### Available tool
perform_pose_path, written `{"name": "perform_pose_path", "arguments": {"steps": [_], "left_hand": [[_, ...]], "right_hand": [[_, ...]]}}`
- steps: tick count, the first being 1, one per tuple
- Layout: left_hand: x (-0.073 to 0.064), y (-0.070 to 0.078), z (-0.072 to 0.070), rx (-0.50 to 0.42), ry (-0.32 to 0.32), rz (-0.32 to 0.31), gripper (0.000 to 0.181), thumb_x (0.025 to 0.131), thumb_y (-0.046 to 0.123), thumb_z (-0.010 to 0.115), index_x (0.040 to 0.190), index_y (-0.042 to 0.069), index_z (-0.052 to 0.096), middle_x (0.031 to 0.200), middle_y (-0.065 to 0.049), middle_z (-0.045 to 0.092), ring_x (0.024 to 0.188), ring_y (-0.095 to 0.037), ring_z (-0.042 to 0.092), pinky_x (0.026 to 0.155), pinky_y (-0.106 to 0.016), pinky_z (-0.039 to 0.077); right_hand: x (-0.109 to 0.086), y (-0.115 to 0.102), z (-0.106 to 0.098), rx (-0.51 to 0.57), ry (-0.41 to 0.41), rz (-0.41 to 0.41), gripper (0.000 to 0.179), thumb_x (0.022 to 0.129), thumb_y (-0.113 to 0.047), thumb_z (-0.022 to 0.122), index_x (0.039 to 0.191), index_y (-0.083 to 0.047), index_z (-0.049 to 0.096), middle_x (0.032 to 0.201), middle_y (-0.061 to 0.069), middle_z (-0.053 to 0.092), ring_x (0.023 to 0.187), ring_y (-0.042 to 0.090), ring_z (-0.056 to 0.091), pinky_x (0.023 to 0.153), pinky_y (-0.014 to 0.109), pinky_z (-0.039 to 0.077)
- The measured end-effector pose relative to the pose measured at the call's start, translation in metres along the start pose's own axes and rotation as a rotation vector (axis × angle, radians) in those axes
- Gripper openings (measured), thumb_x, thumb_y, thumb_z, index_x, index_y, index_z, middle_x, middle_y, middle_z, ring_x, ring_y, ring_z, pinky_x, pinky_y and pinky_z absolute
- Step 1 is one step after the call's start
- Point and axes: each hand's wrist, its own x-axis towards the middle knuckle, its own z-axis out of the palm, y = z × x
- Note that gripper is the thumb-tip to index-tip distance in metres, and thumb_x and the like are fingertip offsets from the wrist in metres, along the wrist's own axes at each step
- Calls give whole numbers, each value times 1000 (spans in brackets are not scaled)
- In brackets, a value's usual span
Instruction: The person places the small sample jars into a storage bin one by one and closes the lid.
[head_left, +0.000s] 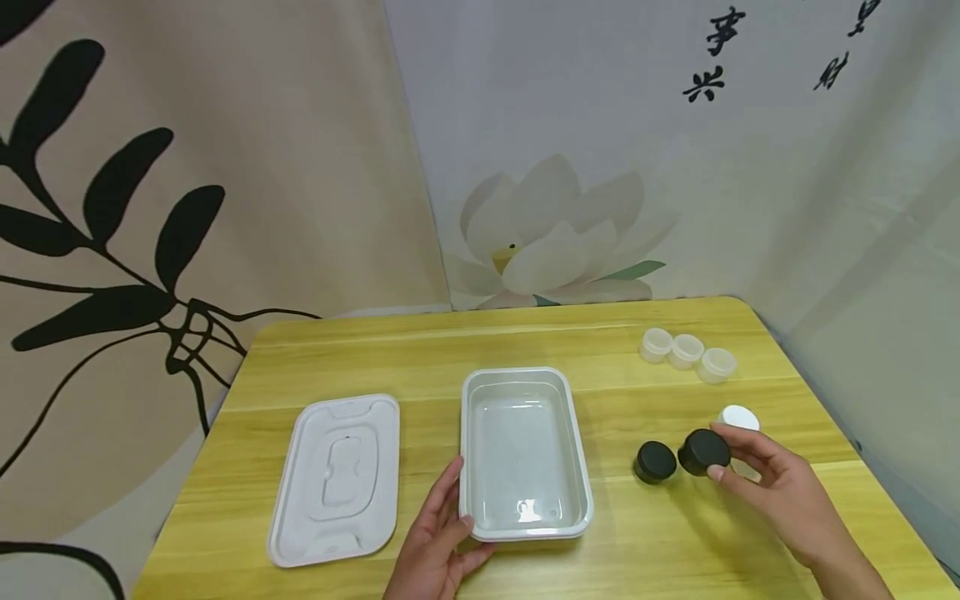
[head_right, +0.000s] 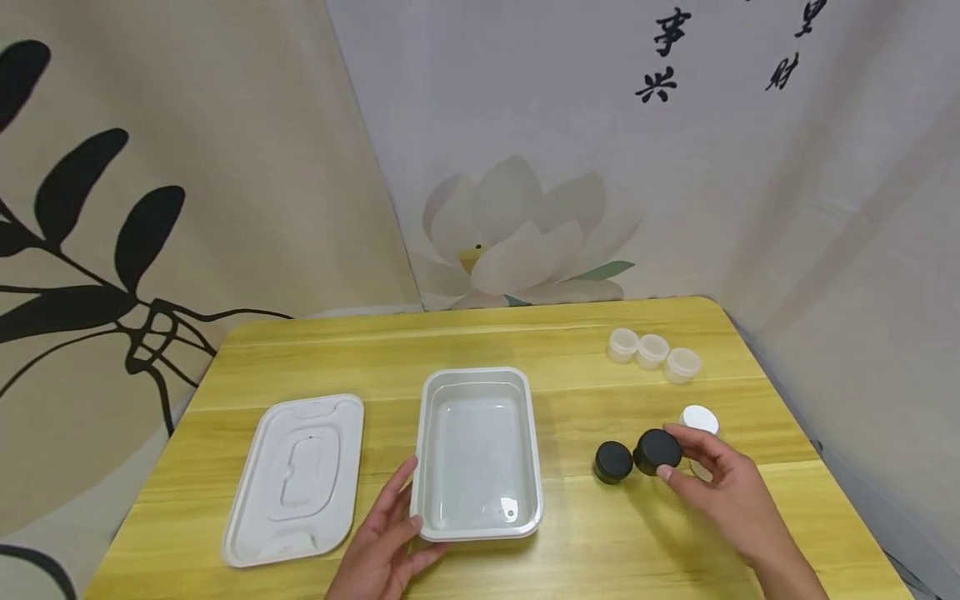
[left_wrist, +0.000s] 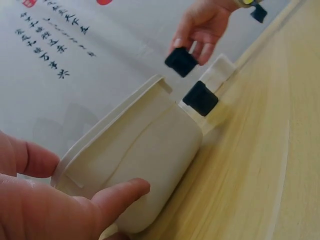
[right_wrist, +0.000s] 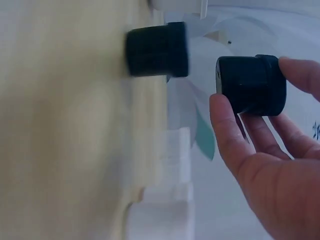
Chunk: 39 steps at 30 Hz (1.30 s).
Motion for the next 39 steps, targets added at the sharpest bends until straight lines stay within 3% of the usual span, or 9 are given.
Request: {"name": "perform_pose_path", "arguments": {"steps": [5,9,16,19,23,26,32,39], "left_hand": [[0,1,3,34,3,10,72,107,4,48,169,33,23,178,-14,4,145,-28,45,110,-62,46],[-2,2,6,32,24,0,73,107,3,47,170,30,20,178,-17,5,145,-31,45,109,-62,47],[-1,3,8,43,39,-20,74,107,3,46,171,27,17,177,-19,6,143,-35,47,106,-61,50],[-2,4,7,69,47,-32,76,106,3,48,171,26,16,176,-21,6,142,-35,47,107,-61,50],[-2,5,7,93,66,-55,77,104,3,49,170,27,16,176,-20,8,139,-32,50,104,-56,54],[-2,3,5,92,66,-59,78,104,3,49,170,27,16,176,-20,7,137,-30,52,101,-52,56],[-2,1,4,77,50,-62,79,105,2,51,170,27,14,175,-21,9,135,-26,54,99,-49,57],[-2,3,6,82,38,-43,79,104,0,49,169,25,12,175,-21,9,137,-25,52,100,-49,56]], "right_hand": [[21,-24,7,-108,-52,-24,52,100,-8,73,149,-4,57,132,-24,64,115,-10,62,83,18,59],[37,-39,20,-88,-120,-59,51,102,-11,71,150,-6,56,133,-20,65,118,-9,61,84,22,60],[62,-57,53,-34,-210,-133,48,102,-11,70,148,-8,57,133,8,67,118,-1,64,87,25,60],[76,-63,73,-15,-238,-147,48,101,-12,73,147,-8,58,133,13,68,119,7,66,87,25,60],[94,-71,102,-24,-269,-149,51,99,-16,76,146,-6,59,133,12,70,125,25,67,92,22,57],[107,-75,122,-34,-294,-149,53,98,-18,77,147,-4,59,134,11,70,127,33,66,96,29,57],[123,-75,153,-51,-338,-143,52,97,-16,78,145,-5,61,135,10,71,126,31,66,103,55,54],[133,-82,176,-87,-361,-127,51,98,-12,76,145,-1,60,137,14,69,127,33,67,109,56,50]]}}
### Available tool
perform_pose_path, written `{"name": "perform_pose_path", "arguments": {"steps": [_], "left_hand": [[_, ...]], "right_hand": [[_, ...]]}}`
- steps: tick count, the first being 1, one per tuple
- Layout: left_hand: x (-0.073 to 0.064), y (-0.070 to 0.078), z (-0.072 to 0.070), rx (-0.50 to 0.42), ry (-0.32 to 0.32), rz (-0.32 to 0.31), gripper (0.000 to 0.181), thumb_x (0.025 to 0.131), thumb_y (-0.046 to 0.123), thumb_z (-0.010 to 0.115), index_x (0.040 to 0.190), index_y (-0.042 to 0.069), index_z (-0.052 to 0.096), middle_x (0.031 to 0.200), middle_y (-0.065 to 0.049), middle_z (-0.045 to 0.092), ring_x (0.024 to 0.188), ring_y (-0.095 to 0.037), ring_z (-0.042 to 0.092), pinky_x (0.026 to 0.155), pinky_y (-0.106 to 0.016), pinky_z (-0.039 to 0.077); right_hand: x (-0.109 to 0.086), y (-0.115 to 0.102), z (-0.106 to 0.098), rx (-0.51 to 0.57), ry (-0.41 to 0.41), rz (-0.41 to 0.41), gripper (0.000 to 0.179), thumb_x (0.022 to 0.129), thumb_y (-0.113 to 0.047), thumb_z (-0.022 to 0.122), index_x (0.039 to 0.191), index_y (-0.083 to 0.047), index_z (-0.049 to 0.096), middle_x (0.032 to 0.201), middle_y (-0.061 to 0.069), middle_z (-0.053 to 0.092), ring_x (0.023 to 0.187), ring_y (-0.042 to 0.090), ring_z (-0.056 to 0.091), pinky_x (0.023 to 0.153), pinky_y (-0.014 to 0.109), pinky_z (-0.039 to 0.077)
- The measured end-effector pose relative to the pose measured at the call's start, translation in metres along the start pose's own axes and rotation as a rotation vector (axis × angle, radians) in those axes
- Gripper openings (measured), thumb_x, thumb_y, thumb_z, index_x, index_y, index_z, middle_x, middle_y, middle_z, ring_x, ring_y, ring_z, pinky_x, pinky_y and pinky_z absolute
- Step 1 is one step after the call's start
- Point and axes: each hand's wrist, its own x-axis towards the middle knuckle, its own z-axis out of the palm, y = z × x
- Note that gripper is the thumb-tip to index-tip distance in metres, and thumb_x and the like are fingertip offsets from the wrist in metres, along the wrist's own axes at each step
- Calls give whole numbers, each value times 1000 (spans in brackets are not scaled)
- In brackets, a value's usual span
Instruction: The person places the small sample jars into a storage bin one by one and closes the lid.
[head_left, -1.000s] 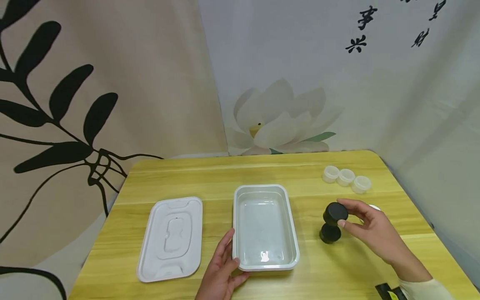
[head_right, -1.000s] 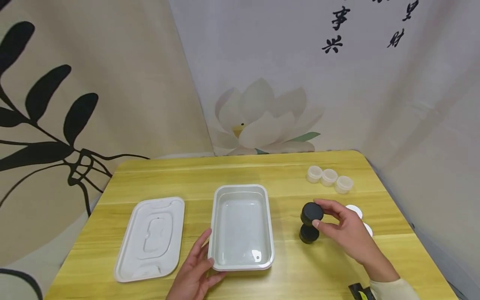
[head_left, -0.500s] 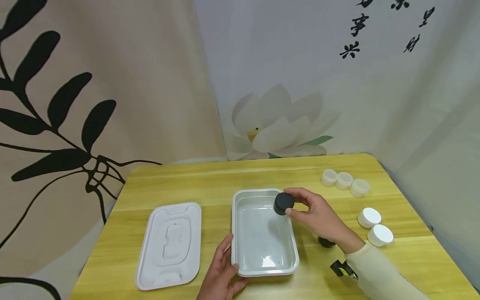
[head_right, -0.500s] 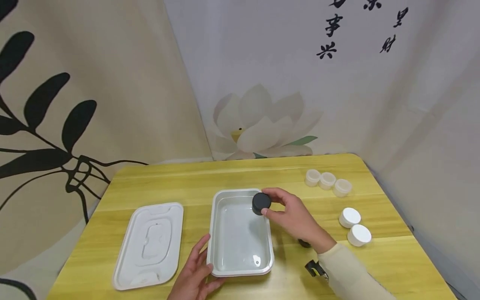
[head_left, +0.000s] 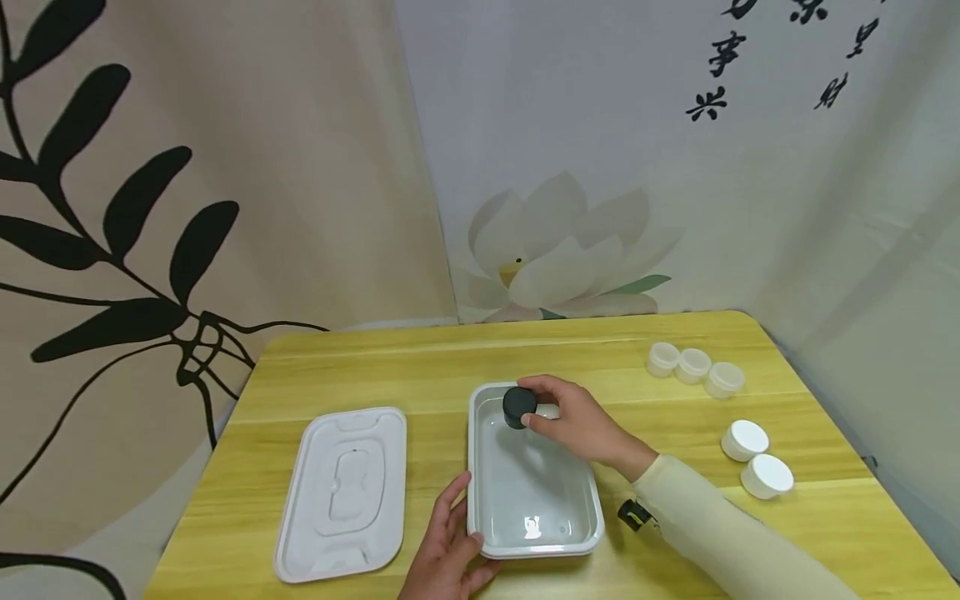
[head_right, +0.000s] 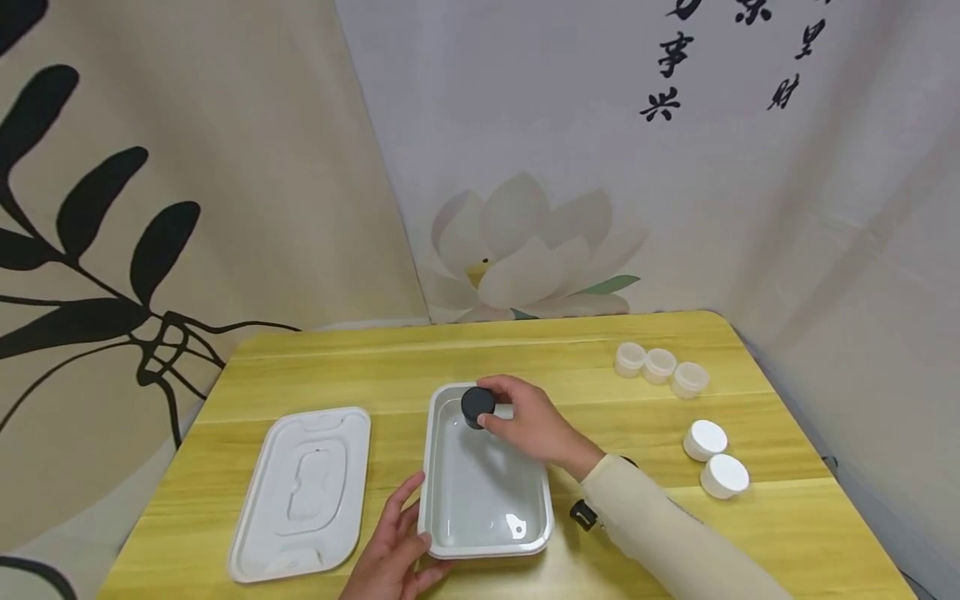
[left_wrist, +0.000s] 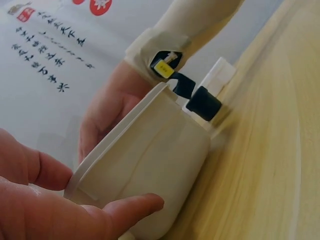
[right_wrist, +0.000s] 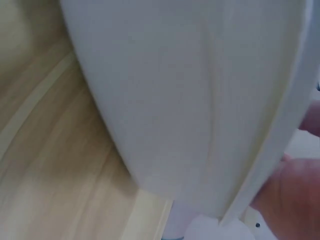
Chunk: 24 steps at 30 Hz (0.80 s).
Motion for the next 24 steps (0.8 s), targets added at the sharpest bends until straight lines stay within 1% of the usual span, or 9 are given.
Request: {"name": "perform_pose_path", "arguments": {"steps": [3,5,12,18,22,24], "left_hand": [[0,-1,0,-7,-6,6,80,104,0,49,170,24,11,175,-22,9,140,-26,51,101,-50,55],[1,-1,0,-9,-12,5,80,104,0,48,170,24,10,175,-22,8,142,-28,49,102,-50,55],[2,-1,-2,9,-21,-5,83,104,1,46,172,24,6,175,-24,8,147,-33,44,103,-54,54],[2,1,0,6,-9,-28,84,103,1,49,172,26,8,176,-23,9,146,-32,45,101,-52,55],[2,1,-2,4,-17,-22,85,102,0,51,172,26,10,175,-23,9,142,-30,48,99,-50,56],[2,1,-4,2,-22,-15,85,102,0,52,171,27,11,175,-24,9,141,-28,49,99,-50,57]], "right_hand": [[6,-1,5,-19,-17,4,50,98,-10,74,145,0,59,139,16,68,128,34,66,111,57,49],[9,-2,9,-12,-23,15,49,98,-8,74,144,0,59,139,17,68,128,35,66,112,57,48],[17,-2,19,-4,-14,50,50,96,-9,77,142,-2,61,135,14,70,125,33,68,111,54,50],[23,1,29,-52,15,65,48,92,-11,81,137,-4,66,128,11,74,117,28,72,105,49,55],[24,3,34,-95,53,75,45,88,-10,85,131,-5,70,120,10,77,108,26,75,99,46,58],[24,4,36,-101,56,80,45,87,-9,85,129,-3,70,118,11,77,106,25,75,97,45,59]]}}
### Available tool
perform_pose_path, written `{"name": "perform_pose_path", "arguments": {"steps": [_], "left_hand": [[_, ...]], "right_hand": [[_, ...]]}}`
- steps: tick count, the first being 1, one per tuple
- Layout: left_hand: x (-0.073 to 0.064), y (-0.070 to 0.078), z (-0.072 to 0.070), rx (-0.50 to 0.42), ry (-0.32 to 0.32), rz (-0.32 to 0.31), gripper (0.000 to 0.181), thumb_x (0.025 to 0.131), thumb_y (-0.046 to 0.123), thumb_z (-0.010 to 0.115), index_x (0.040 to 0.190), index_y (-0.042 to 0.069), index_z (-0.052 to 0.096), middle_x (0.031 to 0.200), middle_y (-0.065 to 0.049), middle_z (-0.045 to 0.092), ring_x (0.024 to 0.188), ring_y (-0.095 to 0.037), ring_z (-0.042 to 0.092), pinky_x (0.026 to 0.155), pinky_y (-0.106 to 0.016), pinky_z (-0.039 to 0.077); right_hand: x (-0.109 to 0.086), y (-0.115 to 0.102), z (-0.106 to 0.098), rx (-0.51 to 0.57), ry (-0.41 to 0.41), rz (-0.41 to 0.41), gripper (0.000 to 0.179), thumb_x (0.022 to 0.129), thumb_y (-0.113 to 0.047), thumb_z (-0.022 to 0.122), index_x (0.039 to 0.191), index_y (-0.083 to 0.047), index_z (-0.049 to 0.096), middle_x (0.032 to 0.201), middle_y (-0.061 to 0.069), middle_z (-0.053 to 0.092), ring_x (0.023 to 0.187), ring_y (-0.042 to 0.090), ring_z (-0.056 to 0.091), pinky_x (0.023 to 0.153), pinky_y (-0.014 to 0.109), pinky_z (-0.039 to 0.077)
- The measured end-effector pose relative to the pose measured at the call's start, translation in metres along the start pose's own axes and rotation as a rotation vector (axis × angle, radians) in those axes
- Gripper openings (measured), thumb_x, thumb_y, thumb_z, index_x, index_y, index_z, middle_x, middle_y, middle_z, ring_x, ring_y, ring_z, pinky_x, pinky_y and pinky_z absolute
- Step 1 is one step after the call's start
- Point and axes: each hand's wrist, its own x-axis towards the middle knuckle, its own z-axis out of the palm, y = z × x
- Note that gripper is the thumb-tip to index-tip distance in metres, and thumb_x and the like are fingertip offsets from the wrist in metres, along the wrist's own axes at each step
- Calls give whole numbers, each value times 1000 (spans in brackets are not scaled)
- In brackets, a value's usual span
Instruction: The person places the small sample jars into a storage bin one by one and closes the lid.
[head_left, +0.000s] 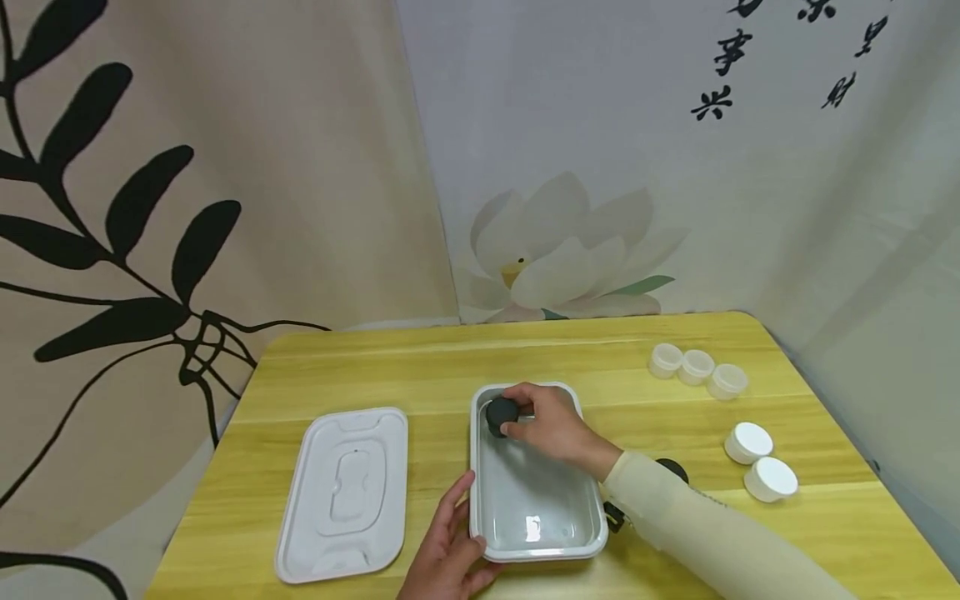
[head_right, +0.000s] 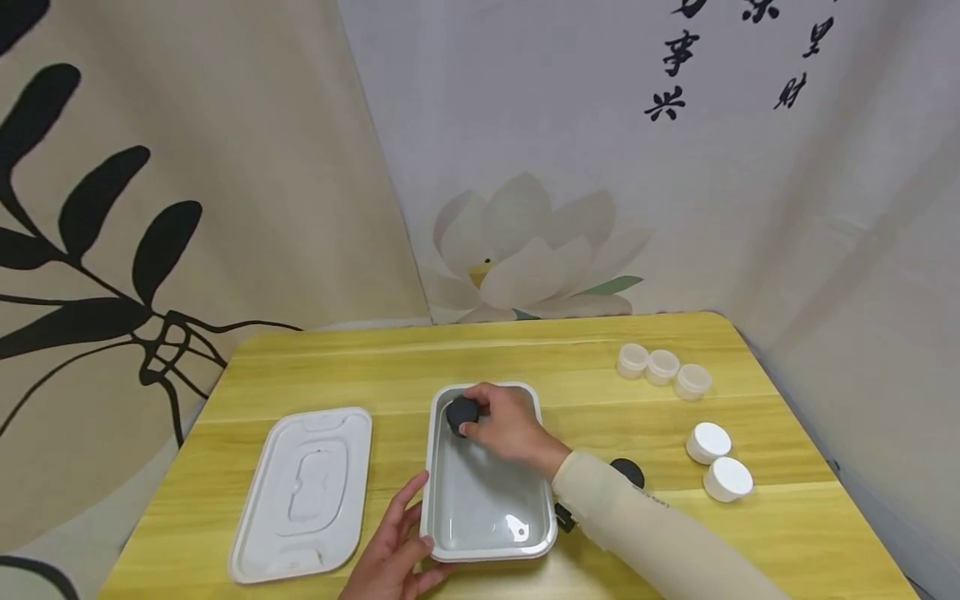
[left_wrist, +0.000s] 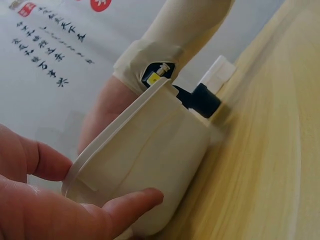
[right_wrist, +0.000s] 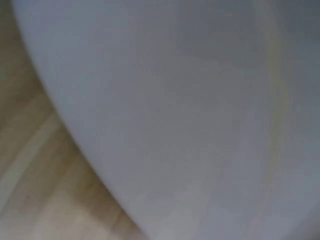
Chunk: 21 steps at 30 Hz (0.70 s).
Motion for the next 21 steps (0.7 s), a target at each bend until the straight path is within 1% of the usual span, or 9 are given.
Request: {"name": "perform_pose_path", "arguments": {"steps": [3,7,10,15,17,21], "left_hand": [[0,2,-1,-4,8,-14,85,101,0,54,171,29,15,175,-22,10,140,-27,50,98,-50,57],[0,3,-2,-7,15,-28,84,102,-1,54,171,28,16,174,-22,12,139,-26,52,97,-49,57],[-1,3,-3,-7,14,-21,83,102,-2,54,171,25,17,173,-23,15,136,-26,53,97,-49,58],[-4,3,-3,-3,17,-5,77,103,1,56,170,20,21,171,-25,19,135,-26,55,99,-49,57],[-4,3,-3,-8,18,2,74,104,1,55,169,18,24,170,-25,20,133,-28,55,99,-49,57],[-5,2,-2,-12,42,-1,68,102,2,58,164,18,33,166,-24,27,127,-27,59,96,-46,58]], "right_hand": [[-1,1,2,-6,-7,5,45,87,-8,84,129,-1,70,116,12,77,105,26,74,96,45,59],[-1,1,5,-20,-24,17,45,88,-7,83,130,-1,69,117,13,76,107,27,73,97,47,58],[-2,1,6,-42,-23,20,44,88,-7,84,129,-2,70,116,13,76,105,26,73,96,47,58],[-2,1,8,-87,-11,45,43,87,-9,86,127,-8,71,112,8,76,101,19,72,94,43,58],[-2,0,9,-100,-9,59,42,87,-10,86,126,-10,71,111,7,76,100,18,71,94,42,57],[-3,0,10,-118,-3,67,43,86,-10,87,125,-10,70,108,6,75,96,16,69,91,40,56]]}}
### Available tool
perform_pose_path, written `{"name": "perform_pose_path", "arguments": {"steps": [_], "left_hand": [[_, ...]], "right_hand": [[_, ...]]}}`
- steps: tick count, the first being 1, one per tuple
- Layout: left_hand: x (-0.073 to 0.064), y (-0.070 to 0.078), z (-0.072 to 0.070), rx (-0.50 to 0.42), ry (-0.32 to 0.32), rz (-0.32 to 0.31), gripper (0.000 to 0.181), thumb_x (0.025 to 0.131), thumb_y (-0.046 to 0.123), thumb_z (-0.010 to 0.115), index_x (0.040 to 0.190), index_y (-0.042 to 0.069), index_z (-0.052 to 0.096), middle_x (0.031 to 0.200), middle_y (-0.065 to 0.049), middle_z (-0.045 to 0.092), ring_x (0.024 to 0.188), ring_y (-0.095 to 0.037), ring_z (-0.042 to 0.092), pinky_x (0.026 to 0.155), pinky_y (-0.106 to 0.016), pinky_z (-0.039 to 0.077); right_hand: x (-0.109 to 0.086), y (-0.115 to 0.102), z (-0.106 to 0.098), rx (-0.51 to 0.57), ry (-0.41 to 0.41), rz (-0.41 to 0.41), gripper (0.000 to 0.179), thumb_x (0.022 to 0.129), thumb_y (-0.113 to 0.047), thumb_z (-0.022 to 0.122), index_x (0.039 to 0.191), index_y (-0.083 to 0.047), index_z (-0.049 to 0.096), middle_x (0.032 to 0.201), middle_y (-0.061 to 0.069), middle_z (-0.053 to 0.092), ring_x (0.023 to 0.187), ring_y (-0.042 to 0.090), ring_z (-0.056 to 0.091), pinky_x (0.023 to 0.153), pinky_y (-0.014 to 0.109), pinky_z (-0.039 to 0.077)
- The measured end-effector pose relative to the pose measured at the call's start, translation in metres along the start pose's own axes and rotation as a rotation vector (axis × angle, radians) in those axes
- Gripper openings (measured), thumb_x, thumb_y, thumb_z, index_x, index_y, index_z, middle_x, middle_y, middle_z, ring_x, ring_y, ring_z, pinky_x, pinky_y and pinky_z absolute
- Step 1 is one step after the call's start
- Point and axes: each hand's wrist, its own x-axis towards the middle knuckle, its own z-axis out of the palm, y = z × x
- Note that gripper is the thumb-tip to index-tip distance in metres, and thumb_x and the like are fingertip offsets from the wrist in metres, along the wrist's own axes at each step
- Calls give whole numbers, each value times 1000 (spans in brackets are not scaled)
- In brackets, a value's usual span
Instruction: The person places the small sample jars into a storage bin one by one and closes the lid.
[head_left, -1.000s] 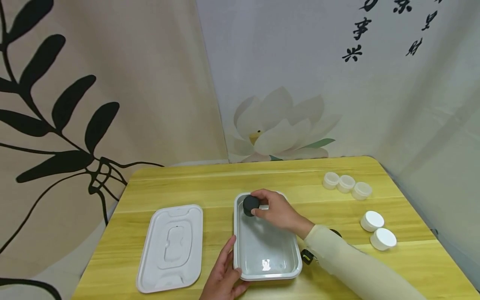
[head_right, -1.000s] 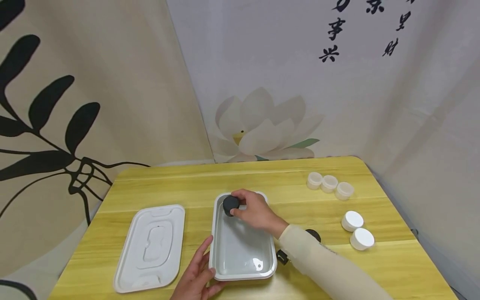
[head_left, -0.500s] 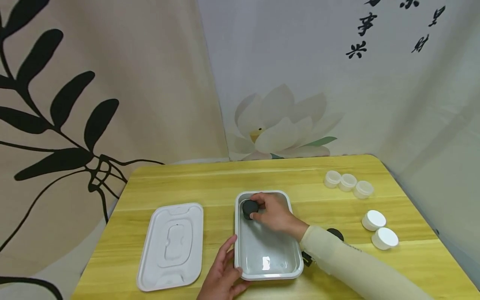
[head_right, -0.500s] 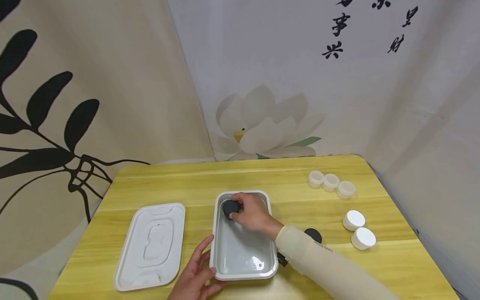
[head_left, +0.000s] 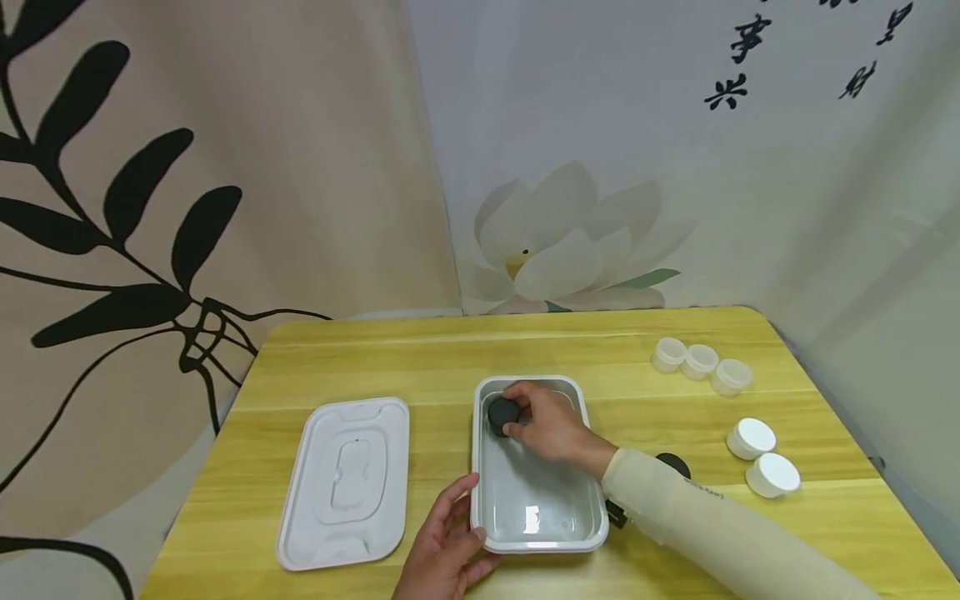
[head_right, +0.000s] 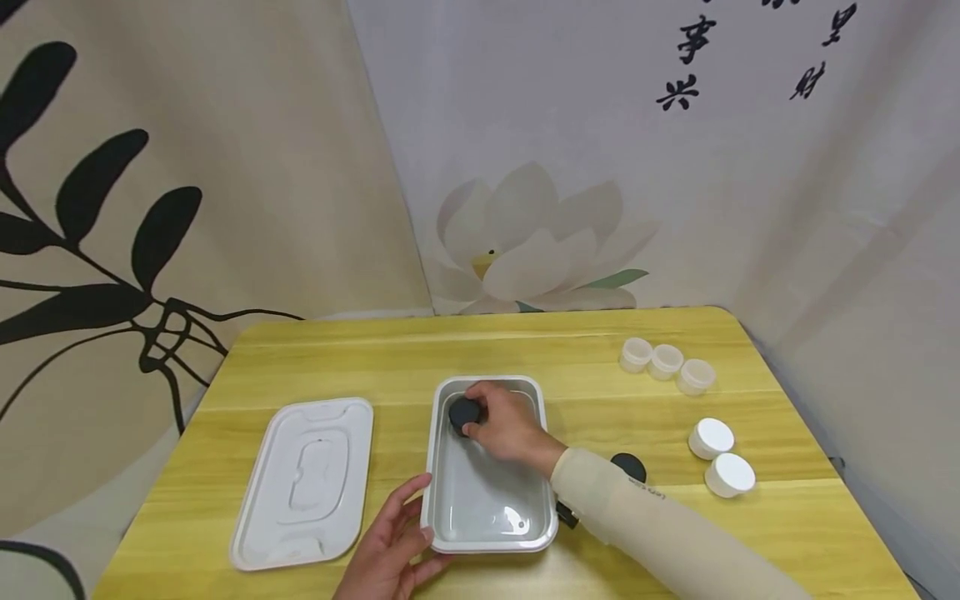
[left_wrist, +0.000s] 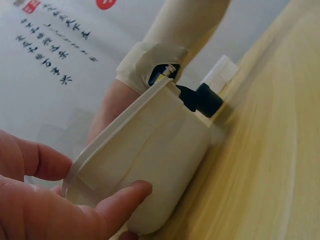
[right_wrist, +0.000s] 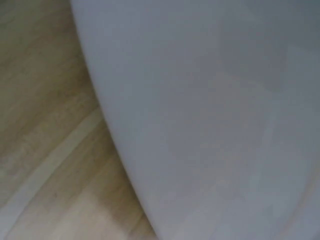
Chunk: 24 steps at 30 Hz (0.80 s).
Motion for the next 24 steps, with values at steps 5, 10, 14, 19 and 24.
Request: {"name": "perform_pose_path", "arguments": {"steps": [5,10,14,19,24], "left_hand": [[0,-1,1,16,12,17,70,100,1,64,162,19,36,163,-21,33,126,-25,59,94,-42,59],[-1,-2,0,11,0,25,72,100,1,66,162,21,37,164,-21,32,129,-25,58,97,-42,59],[-3,-2,0,14,1,22,74,100,0,66,164,18,34,165,-23,29,130,-25,57,98,-44,59],[-4,-1,3,22,9,27,75,100,-1,65,165,15,30,166,-24,28,130,-25,57,98,-45,58],[-4,-1,4,36,12,45,73,101,1,64,164,15,31,163,-23,31,128,-24,59,98,-43,58]], "right_hand": [[1,-1,0,-17,7,-5,45,84,-10,88,125,-9,69,104,6,75,92,15,67,89,38,54],[1,1,2,-13,12,-5,47,83,-8,88,126,-11,68,103,6,76,92,14,69,89,37,55],[0,0,1,11,-15,4,50,84,-8,87,129,-12,66,107,8,76,98,18,71,91,40,56],[-8,-10,-14,46,-108,30,50,91,-16,82,137,-11,61,127,18,70,116,31,70,96,47,58],[-23,-21,-48,168,-147,36,46,96,-20,77,138,-9,61,135,21,65,121,35,67,97,48,58]]}}
